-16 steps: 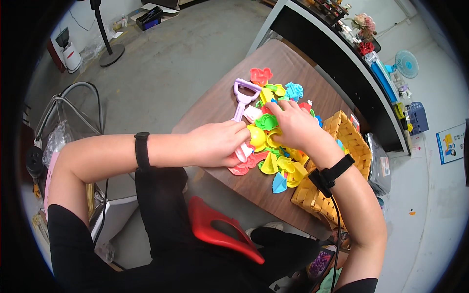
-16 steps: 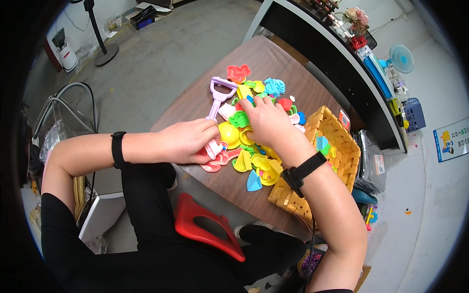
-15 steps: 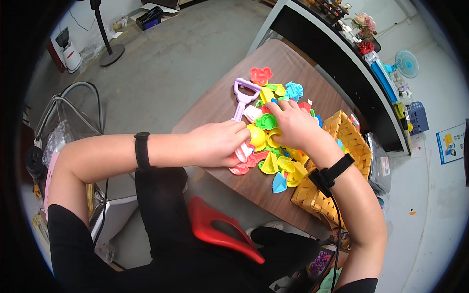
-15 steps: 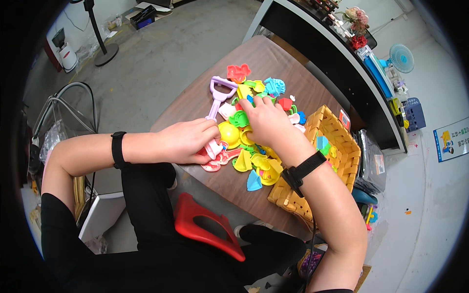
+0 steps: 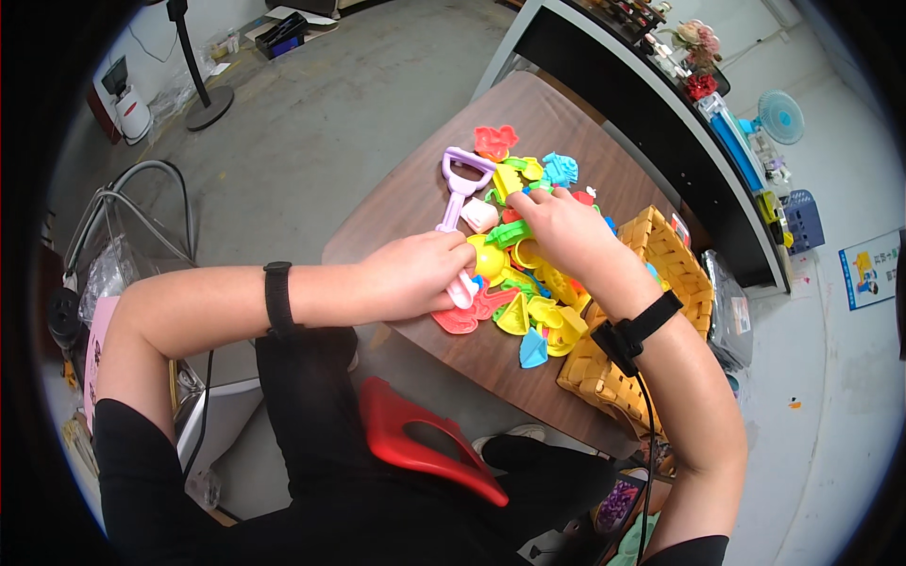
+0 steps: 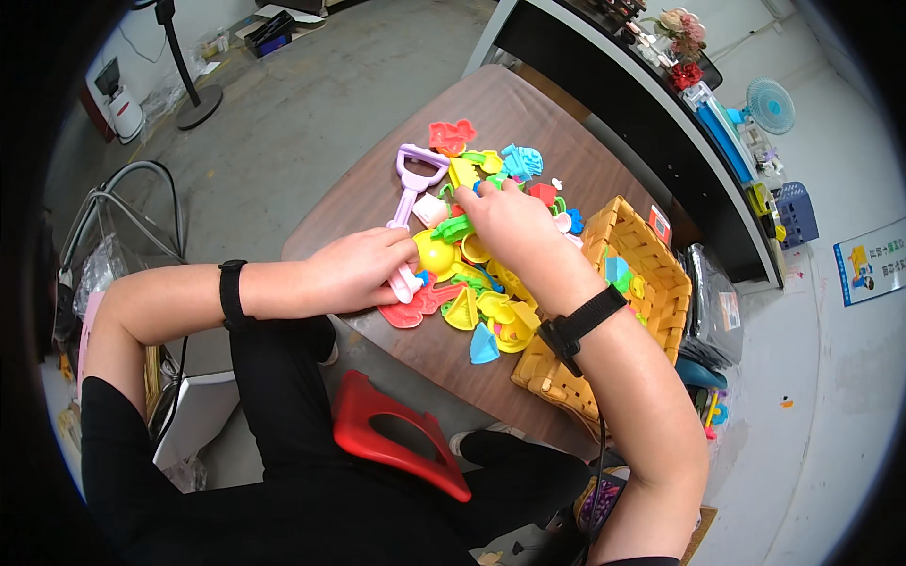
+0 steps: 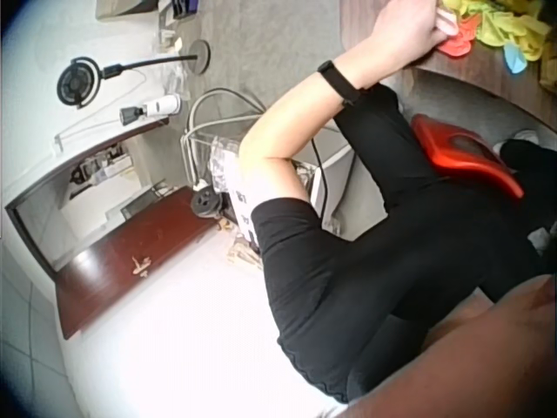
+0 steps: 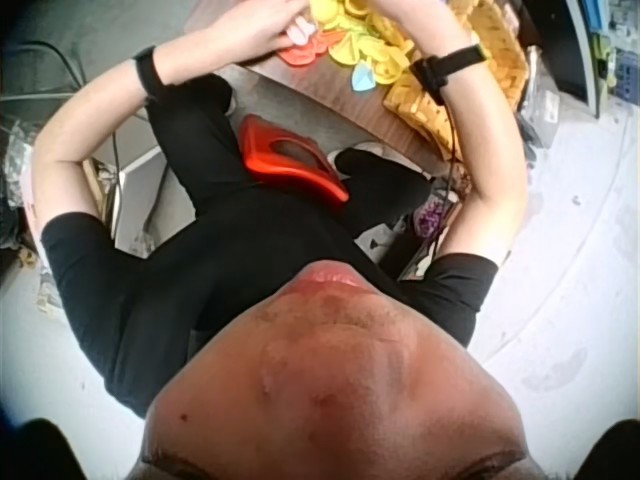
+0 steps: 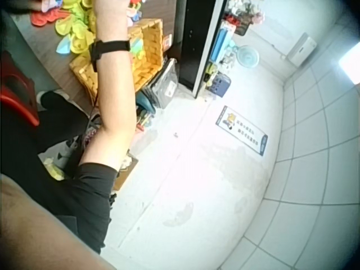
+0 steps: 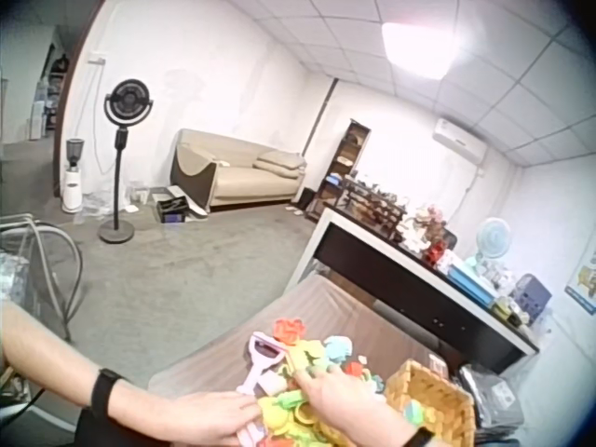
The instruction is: The recorder is sorting various colorful plastic sand molds and toys from a table into a woven yellow basket.
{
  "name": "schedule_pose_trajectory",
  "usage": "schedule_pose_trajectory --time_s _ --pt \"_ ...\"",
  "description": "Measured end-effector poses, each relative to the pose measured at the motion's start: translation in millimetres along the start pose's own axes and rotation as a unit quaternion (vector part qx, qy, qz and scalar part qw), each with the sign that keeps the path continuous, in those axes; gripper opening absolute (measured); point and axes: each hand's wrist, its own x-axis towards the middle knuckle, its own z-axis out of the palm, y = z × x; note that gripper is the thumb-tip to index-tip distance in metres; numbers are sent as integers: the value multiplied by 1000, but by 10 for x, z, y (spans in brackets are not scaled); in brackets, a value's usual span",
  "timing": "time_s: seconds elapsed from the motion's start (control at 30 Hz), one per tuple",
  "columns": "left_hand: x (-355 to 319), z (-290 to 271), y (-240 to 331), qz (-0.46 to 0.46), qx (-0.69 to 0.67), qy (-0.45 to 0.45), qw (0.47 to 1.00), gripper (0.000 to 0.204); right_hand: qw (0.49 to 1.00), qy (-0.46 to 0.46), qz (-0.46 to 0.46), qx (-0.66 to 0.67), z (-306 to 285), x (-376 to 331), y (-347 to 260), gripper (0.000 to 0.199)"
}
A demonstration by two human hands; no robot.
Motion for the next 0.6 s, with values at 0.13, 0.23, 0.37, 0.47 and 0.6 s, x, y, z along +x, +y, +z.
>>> schedule_pose_trajectory --time_s 0.13,0.23,0.37,0.47,0.6 --pt "-16 11 97 -1 -8 12 1000 29 1000 13 3 20 -4 -20 -11 64" --pt "30 -21 98 -1 -16 21 1000 28 999 22 6 34 -21 -31 2 62" --pt "25 -47 51 2 -29 32 999 28 998 32 14 51 -23 -75 35 59" --pt "-17 -30 65 3 -37 40 999 27 997 41 18 66 -35 -72 65 57" --pt "12 -36 40 2 -48 50 998 27 995 52 23 86 3 -77 54 55"
